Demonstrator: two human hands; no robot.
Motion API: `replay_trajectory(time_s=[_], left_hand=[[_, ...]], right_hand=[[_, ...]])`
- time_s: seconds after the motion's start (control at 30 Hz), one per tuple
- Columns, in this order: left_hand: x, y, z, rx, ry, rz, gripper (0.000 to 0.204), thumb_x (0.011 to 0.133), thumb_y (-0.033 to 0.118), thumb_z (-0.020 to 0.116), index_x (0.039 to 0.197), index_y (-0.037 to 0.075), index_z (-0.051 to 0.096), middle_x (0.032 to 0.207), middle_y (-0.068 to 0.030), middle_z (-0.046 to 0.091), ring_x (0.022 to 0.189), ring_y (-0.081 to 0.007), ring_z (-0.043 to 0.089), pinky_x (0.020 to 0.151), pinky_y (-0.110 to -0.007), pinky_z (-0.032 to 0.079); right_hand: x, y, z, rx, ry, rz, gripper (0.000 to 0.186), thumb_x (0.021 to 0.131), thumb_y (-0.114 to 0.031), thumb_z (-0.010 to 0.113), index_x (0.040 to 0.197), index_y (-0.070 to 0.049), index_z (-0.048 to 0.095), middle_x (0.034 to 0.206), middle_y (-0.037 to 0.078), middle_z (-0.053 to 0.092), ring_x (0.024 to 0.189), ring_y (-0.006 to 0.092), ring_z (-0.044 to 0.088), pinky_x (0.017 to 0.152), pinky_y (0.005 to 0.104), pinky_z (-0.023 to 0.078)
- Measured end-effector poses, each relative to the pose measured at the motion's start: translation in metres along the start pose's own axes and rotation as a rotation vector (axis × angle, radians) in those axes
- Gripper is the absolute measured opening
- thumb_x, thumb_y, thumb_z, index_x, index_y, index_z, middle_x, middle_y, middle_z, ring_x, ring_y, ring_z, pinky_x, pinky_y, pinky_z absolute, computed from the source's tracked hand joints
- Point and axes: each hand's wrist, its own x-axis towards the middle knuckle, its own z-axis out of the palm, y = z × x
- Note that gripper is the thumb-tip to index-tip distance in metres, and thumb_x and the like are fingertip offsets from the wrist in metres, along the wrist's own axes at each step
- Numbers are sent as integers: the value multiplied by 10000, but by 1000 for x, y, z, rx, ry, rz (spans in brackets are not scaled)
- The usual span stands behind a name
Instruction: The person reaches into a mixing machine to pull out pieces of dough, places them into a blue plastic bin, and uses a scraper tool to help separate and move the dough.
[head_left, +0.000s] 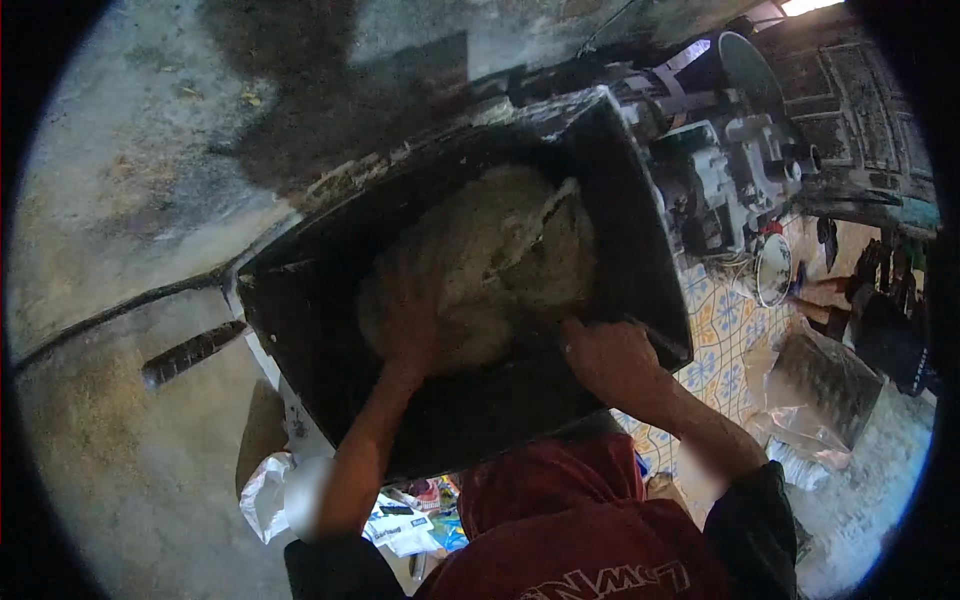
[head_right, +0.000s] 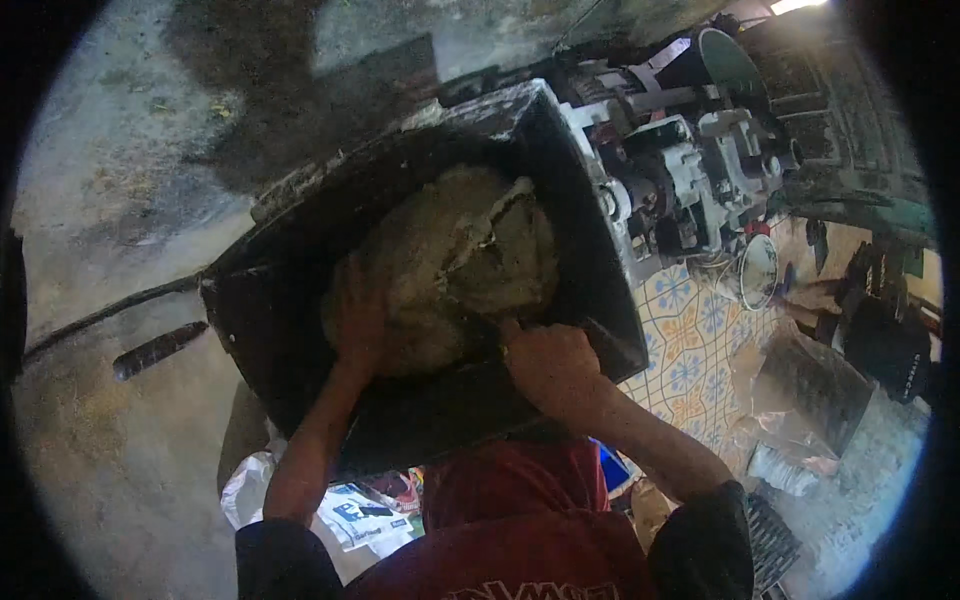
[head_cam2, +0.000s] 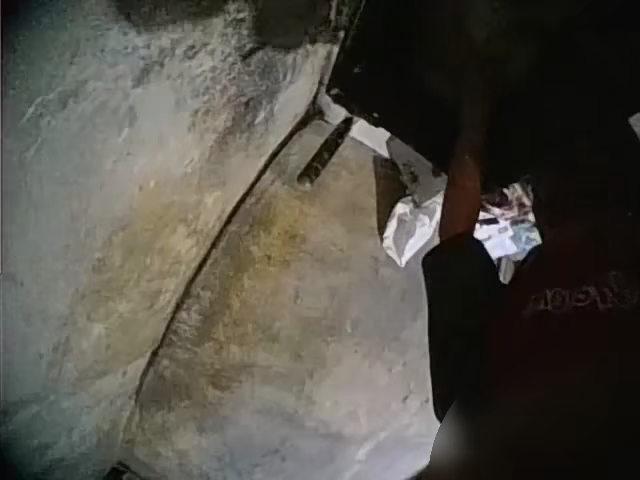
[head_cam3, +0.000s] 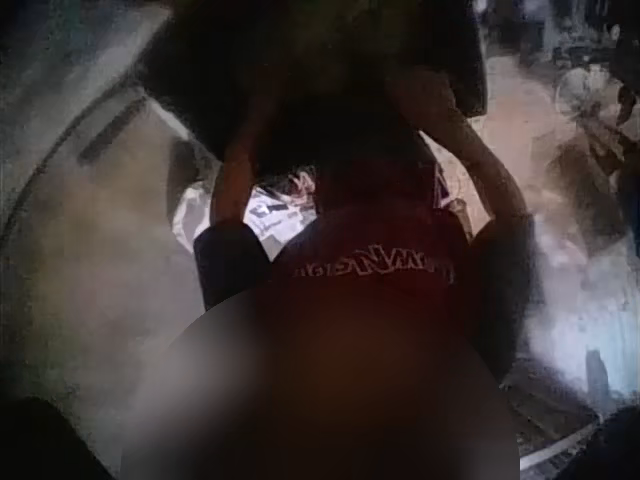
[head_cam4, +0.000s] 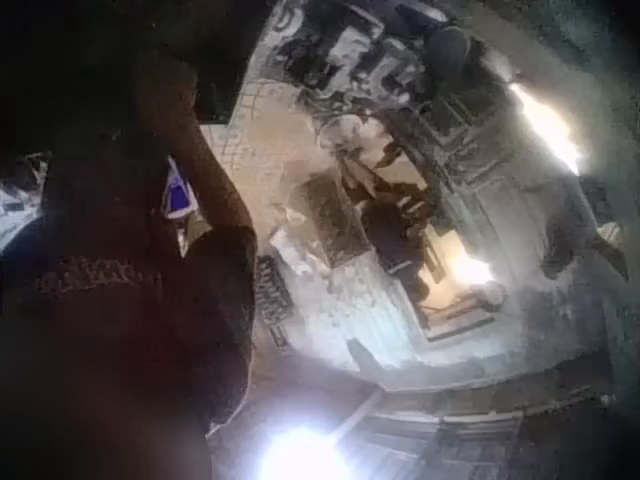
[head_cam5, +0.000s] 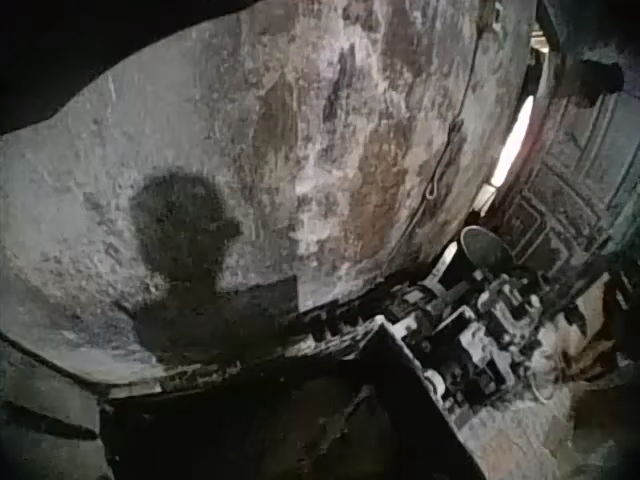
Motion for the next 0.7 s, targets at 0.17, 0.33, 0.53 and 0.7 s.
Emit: replay_trajectory(time_s=[0.17, 0.33, 0.53, 0.7], left_hand=[[51, -21, 39, -14, -245, -59, 880, 657, 350, 818, 1407, 155, 400, 1409, -183, 414, 1312, -374, 370, 1093, -478, 289], [45, -45, 50, -158, -290, -150, 782, 670, 422, 783, 1343, 151, 491, 1287, -161, 549, 1191, -336, 512, 996, -453, 406], [-6, -55, 33, -214, -354, -274, 712, 740, 441, 729, 1334, 130, 489, 1335, -179, 490, 1230, -363, 459, 1026, -475, 366], [-45, -33, 0, -195, -261, -334, 618, 766, 432, 707, 1286, 137, 552, 1232, -208, 575, 1125, -379, 553, 927, -473, 445]], right_hand=[[22, -28, 1, -32, -8, 67, 293, 833, -102, 563, 1082, 50, 542, 858, 206, 660, 787, 318, 684, 648, 417, 559], [52, -46, 22, -23, -47, 101, 340, 815, -97, 602, 1119, 42, 540, 888, 196, 661, 827, 308, 686, 655, 404, 565], [85, -55, 56, -26, 12, 29, 362, 843, -131, 603, 1164, 26, 545, 934, 183, 666, 860, 303, 684, 656, 407, 571], [110, -44, 80, 33, 83, -77, 253, 846, -117, 529, 1075, -26, 582, 871, 142, 670, 825, 298, 672, 707, 425, 544]])
